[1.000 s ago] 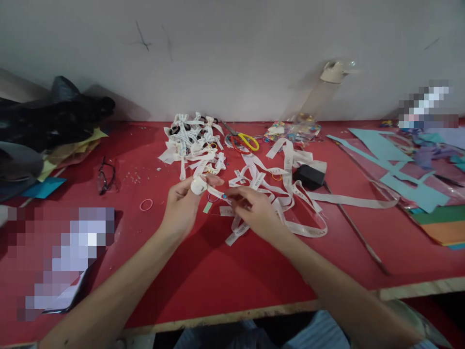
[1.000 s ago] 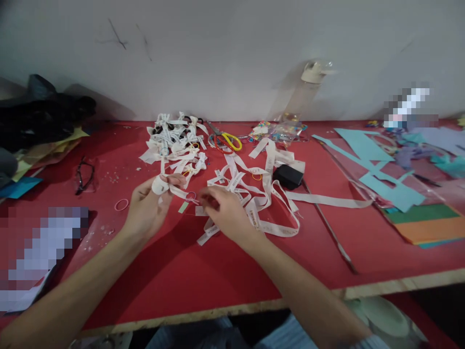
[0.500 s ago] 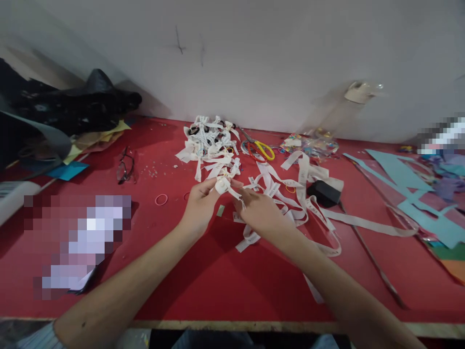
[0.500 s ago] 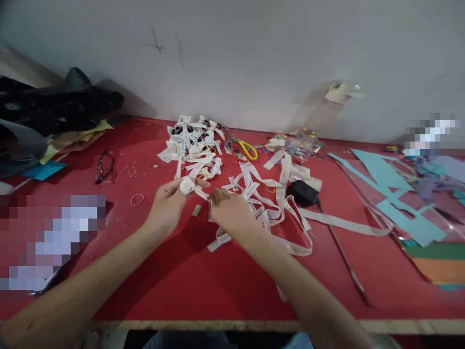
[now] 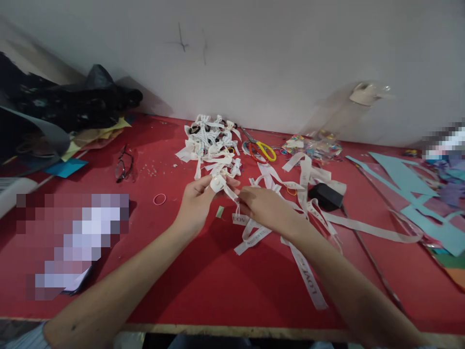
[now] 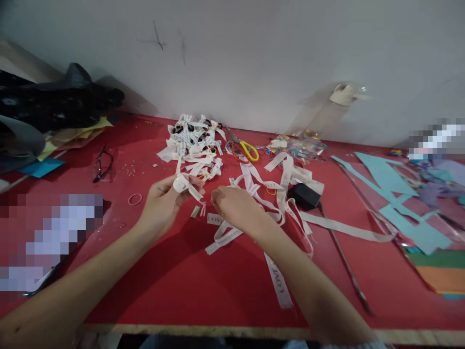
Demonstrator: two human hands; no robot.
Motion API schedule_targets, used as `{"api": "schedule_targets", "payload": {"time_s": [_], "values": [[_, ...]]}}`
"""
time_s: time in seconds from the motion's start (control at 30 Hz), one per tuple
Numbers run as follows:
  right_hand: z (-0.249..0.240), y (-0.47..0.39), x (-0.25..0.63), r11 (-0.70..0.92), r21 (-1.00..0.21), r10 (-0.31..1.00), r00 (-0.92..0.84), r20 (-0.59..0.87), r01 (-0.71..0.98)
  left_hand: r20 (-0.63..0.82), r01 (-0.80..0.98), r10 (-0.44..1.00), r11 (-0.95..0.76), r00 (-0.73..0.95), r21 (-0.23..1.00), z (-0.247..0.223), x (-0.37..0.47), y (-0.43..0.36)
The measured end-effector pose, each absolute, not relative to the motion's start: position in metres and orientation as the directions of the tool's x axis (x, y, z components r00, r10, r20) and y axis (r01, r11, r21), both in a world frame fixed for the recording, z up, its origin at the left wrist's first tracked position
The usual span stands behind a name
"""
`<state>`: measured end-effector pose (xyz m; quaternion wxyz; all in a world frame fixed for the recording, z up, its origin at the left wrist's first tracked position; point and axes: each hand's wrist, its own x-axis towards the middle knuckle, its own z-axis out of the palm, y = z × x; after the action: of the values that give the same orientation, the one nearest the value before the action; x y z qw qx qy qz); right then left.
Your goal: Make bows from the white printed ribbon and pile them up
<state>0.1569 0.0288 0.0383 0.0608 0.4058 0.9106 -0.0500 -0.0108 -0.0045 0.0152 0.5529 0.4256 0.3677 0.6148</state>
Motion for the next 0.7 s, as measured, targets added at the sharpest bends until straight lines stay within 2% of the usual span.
{"api": "schedule_targets", "payload": {"time_s": [0.27,0.37,0.47,0.5,0.53,0.6,0.7], "values": [[0.021,0.016,0.162,0.673,-0.06,0.734,-0.675,-0.074,0.738,0.114,-0.327,0.992,-0.127,-0.059,0.936,0.01,-0.01,-0.005],[0.015,0.016,0.165,0.651,-0.176,0.747,-0.664,-0.021,0.738,0.119,-0.298,0.99,-0.137,-0.076,0.945,0.011,-0.011,-0.005],[0.016,0.032,0.177,0.577,-0.348,0.811,-0.57,0.135,0.739,0.105,-0.298,0.986,-0.139,-0.126,0.945,0.013,-0.011,-0.004],[0.018,0.042,0.182,0.534,-0.36,0.845,-0.496,0.2,0.765,0.101,-0.309,0.986,-0.139,-0.135,0.941,0.014,-0.011,-0.003],[0.021,0.054,0.187,0.492,-0.337,0.869,-0.426,0.253,0.803,0.1,-0.321,0.986,-0.139,-0.135,0.937,0.014,-0.011,-0.004],[0.026,0.084,0.194,0.386,-0.226,0.912,-0.334,0.238,0.894,0.107,-0.337,0.987,-0.143,-0.122,0.931,0.015,-0.011,-0.004],[0.028,0.131,0.197,0.298,-0.195,0.946,-0.262,0.191,0.934,0.126,-0.332,0.987,-0.152,-0.099,0.931,0.016,-0.01,-0.007]]}}
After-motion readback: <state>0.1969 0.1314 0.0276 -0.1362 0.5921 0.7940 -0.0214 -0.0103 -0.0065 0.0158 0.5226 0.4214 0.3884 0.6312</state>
